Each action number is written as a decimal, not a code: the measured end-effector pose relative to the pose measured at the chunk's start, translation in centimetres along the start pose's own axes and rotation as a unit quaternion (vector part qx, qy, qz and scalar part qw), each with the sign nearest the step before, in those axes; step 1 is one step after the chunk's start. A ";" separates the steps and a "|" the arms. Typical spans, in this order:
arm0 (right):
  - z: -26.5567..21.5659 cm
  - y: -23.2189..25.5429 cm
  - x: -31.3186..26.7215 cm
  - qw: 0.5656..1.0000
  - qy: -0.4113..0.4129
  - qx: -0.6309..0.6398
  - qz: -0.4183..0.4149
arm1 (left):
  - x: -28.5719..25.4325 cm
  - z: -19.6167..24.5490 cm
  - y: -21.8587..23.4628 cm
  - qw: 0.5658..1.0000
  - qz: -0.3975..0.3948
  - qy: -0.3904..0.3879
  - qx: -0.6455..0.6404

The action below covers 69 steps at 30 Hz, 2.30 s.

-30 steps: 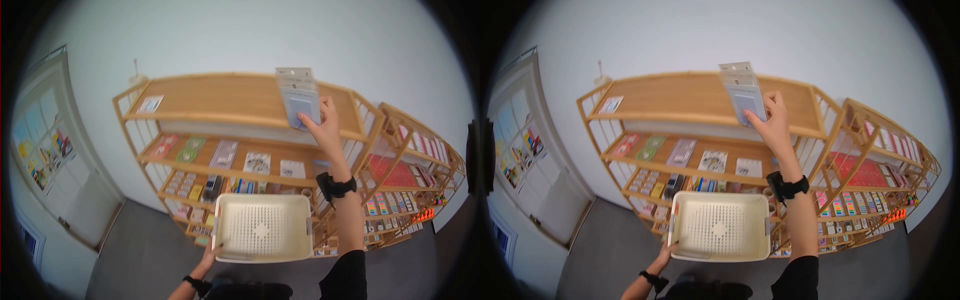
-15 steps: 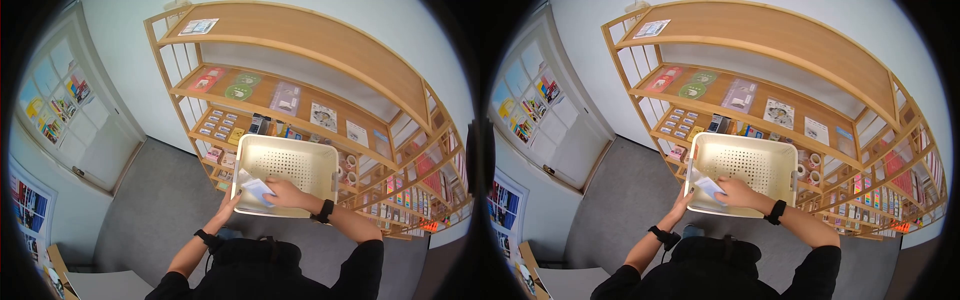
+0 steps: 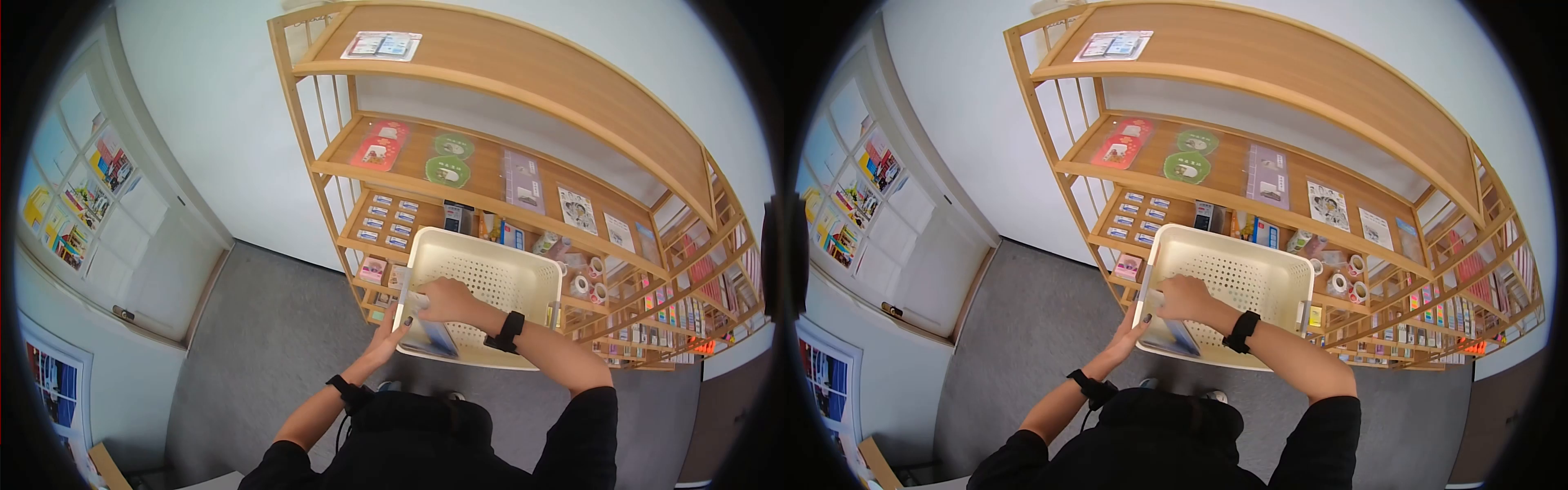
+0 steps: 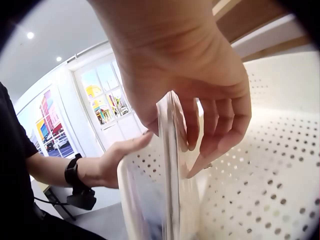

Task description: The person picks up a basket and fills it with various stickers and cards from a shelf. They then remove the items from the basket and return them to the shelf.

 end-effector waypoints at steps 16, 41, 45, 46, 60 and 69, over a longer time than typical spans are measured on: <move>0.3 -0.2 -1.5 0.966 -0.060 0.245 0.063 | 0.3 -1.3 4.7 0.997 -0.001 -0.023 -0.072; -1.7 -3.1 -2.0 0.938 0.310 -0.143 -0.063 | -0.1 -2.8 8.5 0.995 0.021 -0.025 -0.092; -2.0 -4.4 -1.6 0.923 0.301 -0.223 -0.089 | -0.2 -3.6 9.1 0.994 0.031 -0.018 -0.107; -2.1 -4.7 -1.5 0.922 0.290 -0.240 -0.092 | -0.3 -3.9 9.2 0.993 0.034 -0.019 -0.108; -4.2 -3.4 0.0 0.949 0.102 0.015 -0.297 | 0.0 -4.7 10.1 0.992 0.035 -0.046 -0.109; -4.6 -6.2 0.0 0.970 0.145 0.047 -0.189 | 1.0 -6.9 9.0 0.992 0.042 -0.053 -0.104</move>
Point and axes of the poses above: each hand's wrist, its own x-axis towards the middle knuckle, its own y-axis out of the back of the hand, z = x × y, the point moved 2 cm from there along x, towards the middle knuckle, and after that the axes turned 2 degrees about z, right-handed, at the moved point
